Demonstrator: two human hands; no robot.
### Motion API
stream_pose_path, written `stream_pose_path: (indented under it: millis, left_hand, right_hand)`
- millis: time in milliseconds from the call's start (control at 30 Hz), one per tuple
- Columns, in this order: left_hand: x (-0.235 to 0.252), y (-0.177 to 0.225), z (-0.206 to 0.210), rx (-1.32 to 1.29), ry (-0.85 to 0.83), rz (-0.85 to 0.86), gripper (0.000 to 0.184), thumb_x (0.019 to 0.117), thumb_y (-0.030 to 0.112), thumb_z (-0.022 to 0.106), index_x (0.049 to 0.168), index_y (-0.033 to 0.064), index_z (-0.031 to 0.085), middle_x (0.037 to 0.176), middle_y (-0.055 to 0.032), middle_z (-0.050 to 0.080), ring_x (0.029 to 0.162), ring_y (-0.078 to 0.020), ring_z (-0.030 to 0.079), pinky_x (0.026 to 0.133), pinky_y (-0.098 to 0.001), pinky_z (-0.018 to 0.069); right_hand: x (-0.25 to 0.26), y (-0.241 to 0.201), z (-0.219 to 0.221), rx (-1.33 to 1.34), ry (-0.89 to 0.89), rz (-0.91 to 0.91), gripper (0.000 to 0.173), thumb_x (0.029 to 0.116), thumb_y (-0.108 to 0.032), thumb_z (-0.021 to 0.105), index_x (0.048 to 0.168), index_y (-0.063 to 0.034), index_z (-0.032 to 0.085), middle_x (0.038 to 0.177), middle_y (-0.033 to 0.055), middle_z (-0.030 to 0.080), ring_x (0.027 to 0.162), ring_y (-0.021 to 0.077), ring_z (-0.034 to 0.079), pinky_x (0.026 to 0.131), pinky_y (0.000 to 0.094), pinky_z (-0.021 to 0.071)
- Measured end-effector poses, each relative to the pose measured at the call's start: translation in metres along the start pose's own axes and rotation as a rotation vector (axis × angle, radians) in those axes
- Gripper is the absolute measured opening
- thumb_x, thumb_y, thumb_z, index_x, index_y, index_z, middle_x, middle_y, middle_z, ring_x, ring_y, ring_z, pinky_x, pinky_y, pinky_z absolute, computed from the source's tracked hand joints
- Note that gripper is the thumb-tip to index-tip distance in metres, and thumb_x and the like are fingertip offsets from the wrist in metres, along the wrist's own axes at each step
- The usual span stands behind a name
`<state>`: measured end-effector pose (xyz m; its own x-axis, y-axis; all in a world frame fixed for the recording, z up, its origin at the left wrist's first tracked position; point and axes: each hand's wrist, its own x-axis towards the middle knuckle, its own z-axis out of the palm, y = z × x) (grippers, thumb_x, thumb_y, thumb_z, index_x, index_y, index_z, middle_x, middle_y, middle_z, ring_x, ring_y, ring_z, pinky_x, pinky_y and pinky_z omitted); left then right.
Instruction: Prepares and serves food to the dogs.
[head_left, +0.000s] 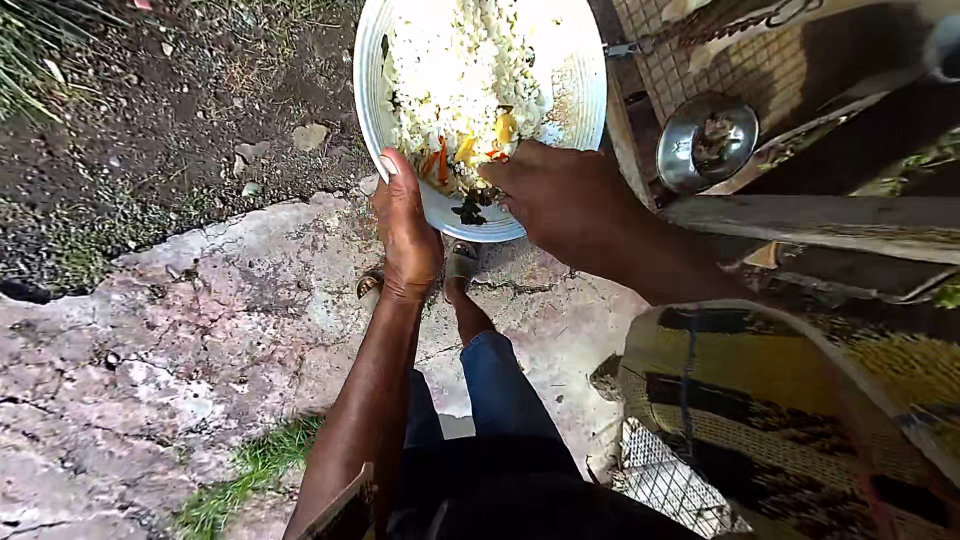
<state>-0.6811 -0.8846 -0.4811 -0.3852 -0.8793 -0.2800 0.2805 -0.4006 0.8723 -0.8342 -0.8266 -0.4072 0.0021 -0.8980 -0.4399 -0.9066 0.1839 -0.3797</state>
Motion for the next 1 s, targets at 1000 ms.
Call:
stream_pose_path:
  millis: [1000]
  left_hand:
    - [-0.011, 0.023, -0.066, -0.019, 0.093, 0.009, 0.064, 0.1059, 0.055, 0.032, 0.145, 0.0048, 0.038, 0.133, -0.0051, 0.06, 0.127, -0.0144, 0.058, 0.111, -0.0415, 0.0482]
  right_hand:
    - [0.029, -0.055, -0.007, 0.159, -0.074, -0.052, 0.013, 0.097, -0.009, 0.062, 0.106, -0.0057, 0.071, 0.093, 0.0101, 0.066, 0.076, 0.0216, 0.063, 0.069, 0.0402, 0.0537]
